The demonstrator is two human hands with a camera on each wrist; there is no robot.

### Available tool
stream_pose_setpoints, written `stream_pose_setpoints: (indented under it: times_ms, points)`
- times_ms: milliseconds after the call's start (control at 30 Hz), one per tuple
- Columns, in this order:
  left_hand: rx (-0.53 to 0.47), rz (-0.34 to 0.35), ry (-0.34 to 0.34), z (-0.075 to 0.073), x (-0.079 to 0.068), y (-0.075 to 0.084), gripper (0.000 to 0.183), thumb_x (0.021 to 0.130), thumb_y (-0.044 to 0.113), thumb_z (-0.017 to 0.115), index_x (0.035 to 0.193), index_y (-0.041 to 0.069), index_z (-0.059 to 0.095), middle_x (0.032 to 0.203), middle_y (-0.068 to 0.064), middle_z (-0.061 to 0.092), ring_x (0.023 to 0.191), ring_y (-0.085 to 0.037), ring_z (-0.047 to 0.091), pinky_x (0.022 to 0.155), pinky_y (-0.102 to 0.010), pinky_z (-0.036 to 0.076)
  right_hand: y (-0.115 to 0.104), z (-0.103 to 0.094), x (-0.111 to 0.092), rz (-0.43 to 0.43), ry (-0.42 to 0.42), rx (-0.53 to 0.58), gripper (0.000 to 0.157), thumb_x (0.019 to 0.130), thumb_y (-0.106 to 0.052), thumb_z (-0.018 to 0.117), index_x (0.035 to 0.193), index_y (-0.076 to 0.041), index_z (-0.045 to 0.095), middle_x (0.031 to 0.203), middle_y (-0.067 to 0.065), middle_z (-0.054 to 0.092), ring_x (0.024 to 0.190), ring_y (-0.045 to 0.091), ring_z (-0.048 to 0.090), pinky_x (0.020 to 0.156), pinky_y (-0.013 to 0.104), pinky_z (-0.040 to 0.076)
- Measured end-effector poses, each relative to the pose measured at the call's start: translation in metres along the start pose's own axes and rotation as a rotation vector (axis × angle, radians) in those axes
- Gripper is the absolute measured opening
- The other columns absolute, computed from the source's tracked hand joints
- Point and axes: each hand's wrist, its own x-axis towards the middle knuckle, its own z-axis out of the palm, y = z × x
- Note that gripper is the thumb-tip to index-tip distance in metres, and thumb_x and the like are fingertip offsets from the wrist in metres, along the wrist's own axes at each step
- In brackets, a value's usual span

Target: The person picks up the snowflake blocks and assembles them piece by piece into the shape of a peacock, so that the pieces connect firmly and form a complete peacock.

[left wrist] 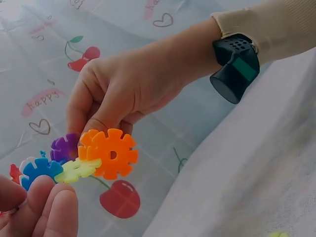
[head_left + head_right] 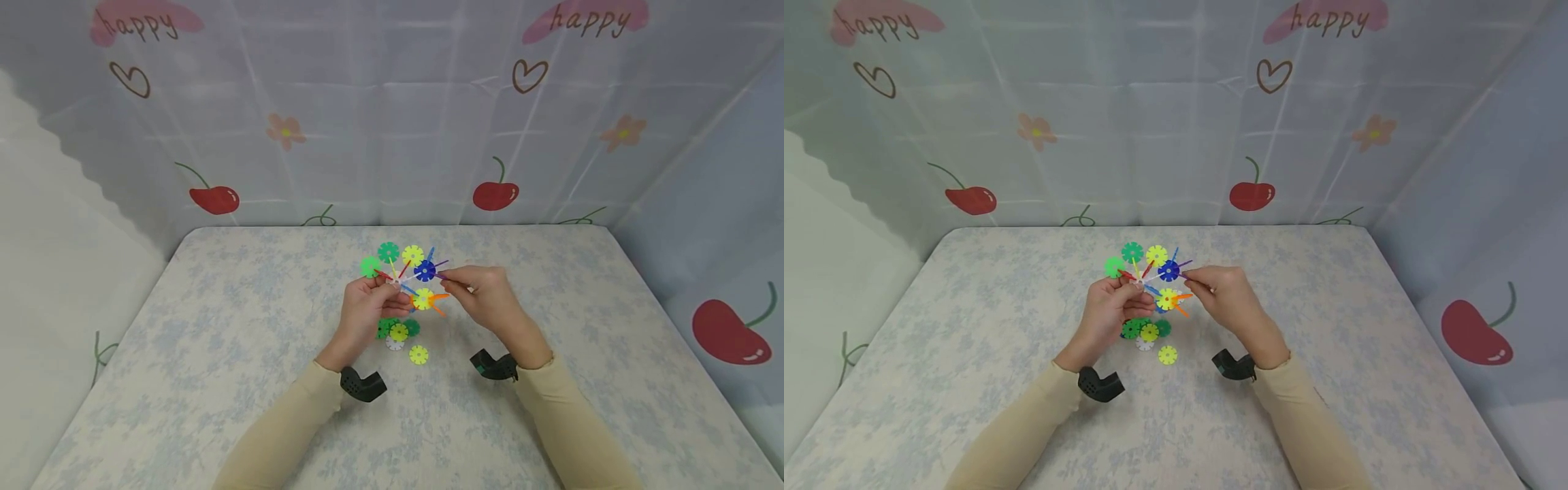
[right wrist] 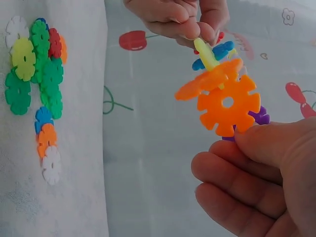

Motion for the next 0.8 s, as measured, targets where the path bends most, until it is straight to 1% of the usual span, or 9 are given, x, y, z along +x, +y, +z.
stream_pose_setpoints:
  times_ms: [100, 200, 300, 400, 500, 567, 667, 733, 800]
  points:
    - [-0.005, 0.003, 0.006, -0.001, 0.001, -0.001, 0.013, 0.1, 0.005, 0.056, 0.09, -0.002, 0.057, 0.074, 0.0, 0.075, 0.066, -0.011, 0.075, 0.067, -0.027, 0.064, -0.001, 0.003, -0.001, -0.044, 0.025, -0.022, 0.02, 0.081, 0.007, 0.079, 0.101, 0.005, 0.079, 0.091, 0.016, 0.079, 0.08, 0.027, 0.078, 0.07, 0.038, 0.064]
    - [-0.03, 0.003, 0.021, -0.001, 0.003, -0.003, 0.013, 0.101, 0.006, 0.055, 0.089, 0.0, 0.056, 0.074, 0.001, 0.074, 0.065, -0.011, 0.074, 0.068, -0.026, 0.064, 0.0, 0.005, -0.001, -0.055, 0.052, -0.015, 0.02, 0.081, 0.006, 0.079, 0.102, 0.005, 0.078, 0.09, 0.016, 0.079, 0.078, 0.026, 0.077, 0.068, 0.037, 0.064]
    - [-0.07, 0.017, 0.035, 0.001, 0.004, -0.005, 0.013, 0.102, 0.006, 0.055, 0.09, 0.002, 0.055, 0.076, 0.001, 0.074, 0.067, -0.01, 0.074, 0.07, -0.026, 0.064, 0.0, 0.006, 0.0, -0.042, 0.077, 0.007, 0.021, 0.081, 0.007, 0.079, 0.103, 0.005, 0.078, 0.092, 0.016, 0.079, 0.079, 0.026, 0.077, 0.069, 0.037, 0.064]
    - [-0.113, 0.034, 0.039, 0.003, 0.005, -0.006, 0.011, 0.104, 0.006, 0.055, 0.093, 0.005, 0.055, 0.081, 0.001, 0.074, 0.074, -0.01, 0.074, 0.075, -0.026, 0.064, 0.0, 0.005, 0.001, 0.009, 0.099, 0.028, 0.022, 0.083, 0.007, 0.078, 0.105, 0.005, 0.077, 0.096, 0.018, 0.079, 0.081, 0.028, 0.078, 0.072, 0.04, 0.064]
    - [-0.171, 0.037, 0.048, 0.004, 0.005, -0.006, 0.009, 0.105, 0.008, 0.054, 0.096, 0.006, 0.055, 0.086, 0.0, 0.073, 0.081, -0.011, 0.074, 0.08, -0.026, 0.063, -0.001, 0.004, 0.001, 0.111, 0.114, 0.057, 0.025, 0.087, 0.006, 0.074, 0.112, 0.006, 0.074, 0.097, 0.018, 0.078, 0.081, 0.029, 0.077, 0.073, 0.039, 0.064]
    - [-0.234, 0.03, 0.065, 0.005, 0.005, -0.006, 0.008, 0.106, 0.008, 0.053, 0.098, 0.007, 0.055, 0.087, -0.001, 0.072, 0.083, -0.011, 0.074, 0.081, -0.026, 0.063, -0.002, 0.006, 0.001, 0.212, 0.106, 0.099, 0.025, 0.091, 0.003, 0.071, 0.116, 0.005, 0.072, 0.095, 0.018, 0.078, 0.079, 0.029, 0.077, 0.071, 0.033, 0.064]
    - [-0.336, 0.012, 0.094, 0.005, 0.005, -0.005, 0.009, 0.106, 0.009, 0.051, 0.098, 0.009, 0.054, 0.087, -0.001, 0.072, 0.083, -0.012, 0.075, 0.082, -0.025, 0.063, -0.003, 0.009, 0.001, 0.366, 0.063, 0.202, 0.024, 0.096, -0.002, 0.065, 0.119, 0.004, 0.07, 0.094, 0.019, 0.076, 0.079, 0.031, 0.076, 0.069, 0.024, 0.061]
    - [-0.385, -0.004, 0.106, 0.006, 0.005, -0.004, 0.01, 0.107, 0.009, 0.05, 0.098, 0.011, 0.053, 0.087, 0.0, 0.073, 0.084, -0.012, 0.075, 0.082, -0.025, 0.063, -0.004, 0.012, 0.002, 0.44, 0.024, 0.258, 0.024, 0.098, -0.003, 0.062, 0.119, 0.004, 0.069, 0.096, 0.021, 0.076, 0.081, 0.032, 0.076, 0.071, 0.024, 0.061]
    - [-0.406, -0.016, 0.11, 0.007, 0.005, -0.003, 0.01, 0.108, 0.009, 0.049, 0.099, 0.011, 0.052, 0.088, 0.0, 0.074, 0.085, -0.012, 0.076, 0.082, -0.025, 0.063, -0.004, 0.016, 0.002, 0.495, -0.029, 0.286, 0.026, 0.097, -0.004, 0.061, 0.121, 0.003, 0.069, 0.098, 0.022, 0.076, 0.082, 0.032, 0.076, 0.074, 0.029, 0.063]
